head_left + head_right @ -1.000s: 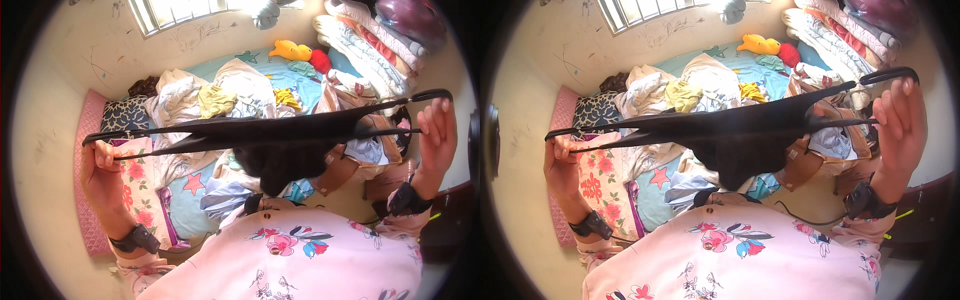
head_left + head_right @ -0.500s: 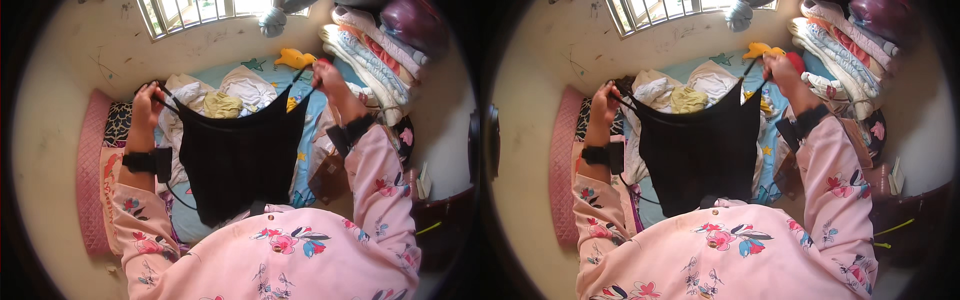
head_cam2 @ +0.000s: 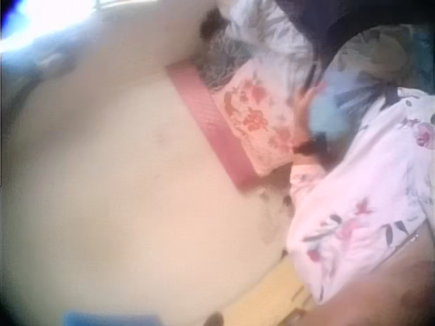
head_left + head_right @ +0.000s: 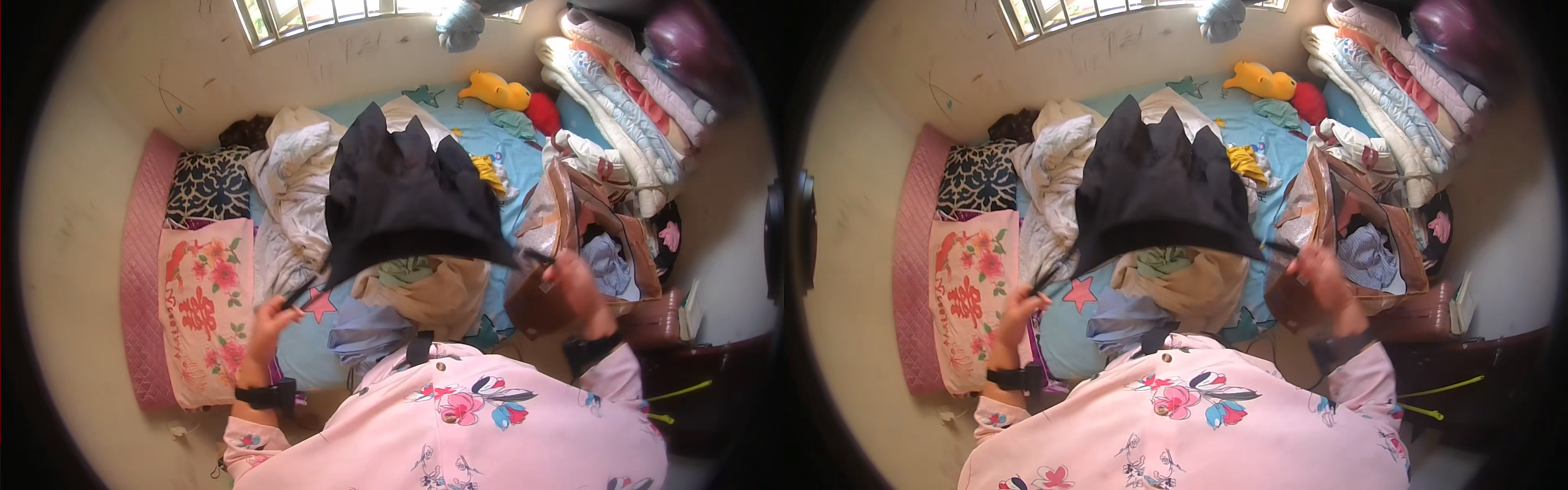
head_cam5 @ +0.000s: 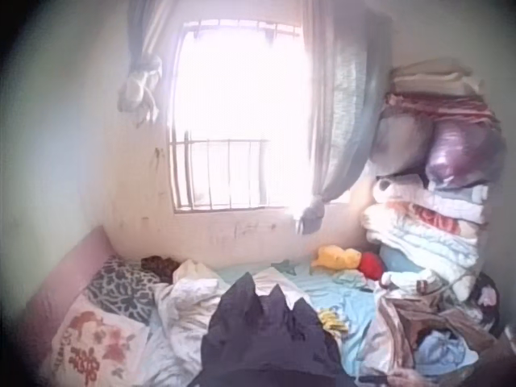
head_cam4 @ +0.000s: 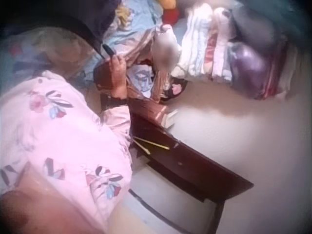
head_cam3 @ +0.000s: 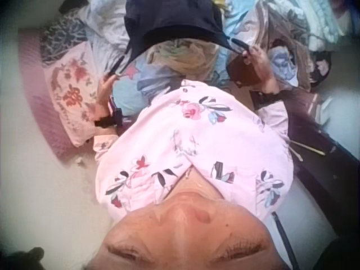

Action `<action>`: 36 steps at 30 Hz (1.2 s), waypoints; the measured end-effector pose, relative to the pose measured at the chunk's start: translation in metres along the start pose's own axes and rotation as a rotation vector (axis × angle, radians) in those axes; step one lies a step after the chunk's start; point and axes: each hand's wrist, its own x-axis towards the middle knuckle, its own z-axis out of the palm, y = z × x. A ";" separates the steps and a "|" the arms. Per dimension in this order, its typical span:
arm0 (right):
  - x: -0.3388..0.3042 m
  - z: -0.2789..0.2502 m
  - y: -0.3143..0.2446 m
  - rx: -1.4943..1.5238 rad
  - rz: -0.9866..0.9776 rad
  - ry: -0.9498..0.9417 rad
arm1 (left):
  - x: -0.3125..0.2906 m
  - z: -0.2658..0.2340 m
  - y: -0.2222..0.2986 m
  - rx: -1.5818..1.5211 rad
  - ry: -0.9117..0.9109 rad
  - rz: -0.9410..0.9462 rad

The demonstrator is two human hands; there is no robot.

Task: The person folds items of clothing including a black top, a green top, and light blue shorts by hand on a bed. The person handles the items one at a time and places them into a storage bag.

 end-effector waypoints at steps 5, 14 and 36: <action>-0.009 0.009 0.178 -0.408 0.341 -0.227 | -0.011 0.038 -0.181 0.199 -0.132 -0.288; -0.019 0.034 0.248 -0.743 0.584 -0.660 | -0.034 0.066 -0.231 0.321 -0.431 -0.726; 0.132 -0.001 0.334 -0.647 0.406 -0.054 | 0.065 0.053 -0.285 0.490 0.274 -0.453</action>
